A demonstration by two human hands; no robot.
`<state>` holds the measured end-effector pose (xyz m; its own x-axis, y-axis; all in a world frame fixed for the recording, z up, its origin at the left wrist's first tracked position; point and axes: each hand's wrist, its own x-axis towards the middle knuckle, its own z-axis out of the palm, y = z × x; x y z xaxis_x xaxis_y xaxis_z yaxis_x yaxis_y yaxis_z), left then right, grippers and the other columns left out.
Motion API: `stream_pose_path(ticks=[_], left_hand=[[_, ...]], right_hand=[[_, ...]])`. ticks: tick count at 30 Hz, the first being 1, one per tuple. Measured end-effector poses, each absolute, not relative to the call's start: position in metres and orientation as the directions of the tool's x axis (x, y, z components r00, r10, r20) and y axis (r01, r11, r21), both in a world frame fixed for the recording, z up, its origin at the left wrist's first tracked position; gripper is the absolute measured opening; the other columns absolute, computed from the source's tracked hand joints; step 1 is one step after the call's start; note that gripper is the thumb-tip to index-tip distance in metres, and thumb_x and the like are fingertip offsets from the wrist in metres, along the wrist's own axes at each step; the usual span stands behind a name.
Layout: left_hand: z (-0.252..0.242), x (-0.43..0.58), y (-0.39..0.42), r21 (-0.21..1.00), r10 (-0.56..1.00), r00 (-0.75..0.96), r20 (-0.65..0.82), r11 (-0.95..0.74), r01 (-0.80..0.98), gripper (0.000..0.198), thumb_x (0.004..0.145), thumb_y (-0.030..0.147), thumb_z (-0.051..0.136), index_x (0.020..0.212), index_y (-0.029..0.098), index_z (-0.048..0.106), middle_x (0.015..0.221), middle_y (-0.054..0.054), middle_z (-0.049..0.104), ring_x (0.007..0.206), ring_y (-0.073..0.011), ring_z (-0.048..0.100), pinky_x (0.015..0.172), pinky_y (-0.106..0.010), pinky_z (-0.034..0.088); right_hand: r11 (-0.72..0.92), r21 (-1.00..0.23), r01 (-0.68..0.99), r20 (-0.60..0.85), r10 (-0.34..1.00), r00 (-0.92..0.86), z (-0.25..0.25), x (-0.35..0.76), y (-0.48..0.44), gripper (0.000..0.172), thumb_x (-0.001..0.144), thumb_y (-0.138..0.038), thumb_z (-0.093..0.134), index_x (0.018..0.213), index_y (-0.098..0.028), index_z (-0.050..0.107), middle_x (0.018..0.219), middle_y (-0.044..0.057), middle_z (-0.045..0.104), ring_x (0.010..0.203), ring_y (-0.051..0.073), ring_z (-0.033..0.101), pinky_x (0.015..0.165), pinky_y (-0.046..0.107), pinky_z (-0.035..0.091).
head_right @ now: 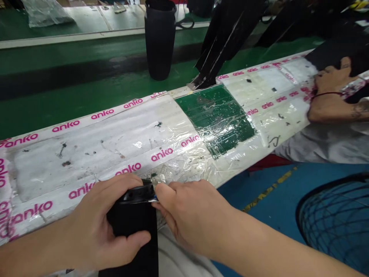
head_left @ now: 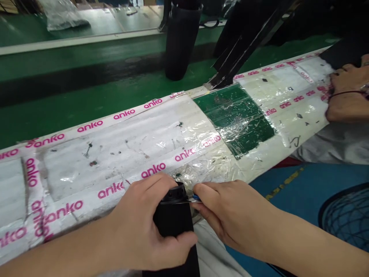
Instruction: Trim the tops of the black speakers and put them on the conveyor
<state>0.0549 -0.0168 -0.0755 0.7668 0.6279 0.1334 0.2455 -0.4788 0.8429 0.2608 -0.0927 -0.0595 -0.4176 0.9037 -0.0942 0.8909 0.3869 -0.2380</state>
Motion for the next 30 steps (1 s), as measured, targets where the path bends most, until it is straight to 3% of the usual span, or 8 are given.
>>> stream_pose_path(ticks=[7,12,17,21,25,30], left_hand=[[-0.073,0.053,-0.017,0.822,0.633,0.770,0.086,-0.481,0.304,0.024,0.068,0.027,0.073,0.081,0.021,0.053,0.076,-0.001,0.064,0.064,-0.0182,0.061,0.057,-0.030,0.049],[-0.072,0.055,-0.017,0.801,0.636,0.768,0.084,-0.501,0.328,0.026,0.068,0.030,0.075,0.079,0.020,0.054,0.075,-0.003,0.064,0.065,-0.0216,0.063,0.055,-0.032,0.047],[-0.069,0.061,-0.017,0.783,0.614,0.789,0.011,-0.496,0.375,0.027,0.071,0.036,0.075,0.082,0.018,0.059,0.076,-0.004,0.063,0.064,-0.0220,0.061,0.055,-0.033,0.045],[-0.069,0.062,-0.018,0.766,0.607,0.794,0.008,-0.515,0.386,0.027,0.075,0.040,0.072,0.081,0.017,0.059,0.073,-0.003,0.061,0.061,-0.0203,0.057,0.054,-0.031,0.040],[-0.069,0.062,-0.020,0.790,0.605,0.796,0.021,-0.498,0.358,0.024,0.071,0.037,0.071,0.078,0.018,0.058,0.071,-0.002,0.060,0.059,-0.0188,0.055,0.054,-0.030,0.039],[-0.070,0.060,-0.021,0.804,0.612,0.790,-0.024,-0.459,0.379,0.024,0.070,0.037,0.072,0.078,0.017,0.060,0.074,-0.004,0.064,0.063,-0.0213,0.060,0.057,-0.032,0.044]], right_hand=[[0.406,-0.060,0.912,-0.056,0.911,-0.409,-0.051,0.263,-0.097,0.033,0.067,-0.004,0.051,0.089,-0.027,0.042,0.063,-0.001,0.057,0.040,0.023,0.057,0.047,0.033,0.016],[0.442,-0.100,0.891,-0.140,0.881,-0.453,-0.055,0.267,-0.093,0.021,0.083,-0.016,0.060,0.089,-0.027,0.042,0.062,-0.005,0.057,0.040,0.019,0.057,0.044,0.032,0.015],[0.432,-0.017,0.902,-0.210,0.880,-0.426,-0.044,0.267,-0.088,0.036,0.062,-0.007,0.067,0.085,-0.026,0.046,0.057,-0.005,0.056,0.038,0.018,0.052,0.045,0.031,0.008],[0.498,0.015,0.867,-0.276,0.835,-0.475,-0.033,0.273,-0.084,0.028,0.073,-0.013,0.070,0.084,-0.025,0.047,0.057,-0.006,0.056,0.038,0.015,0.046,0.043,0.030,0.009],[0.468,-0.018,0.883,-0.255,0.852,-0.457,-0.024,0.276,-0.094,0.025,0.076,-0.011,0.064,0.087,-0.027,0.047,0.064,-0.006,0.058,0.046,0.018,0.052,0.046,0.035,0.013],[0.500,-0.078,0.862,-0.183,0.843,-0.506,-0.016,0.283,-0.105,0.023,0.079,-0.008,0.060,0.084,-0.028,0.048,0.064,-0.006,0.057,0.042,0.018,0.049,0.046,0.038,0.015]])
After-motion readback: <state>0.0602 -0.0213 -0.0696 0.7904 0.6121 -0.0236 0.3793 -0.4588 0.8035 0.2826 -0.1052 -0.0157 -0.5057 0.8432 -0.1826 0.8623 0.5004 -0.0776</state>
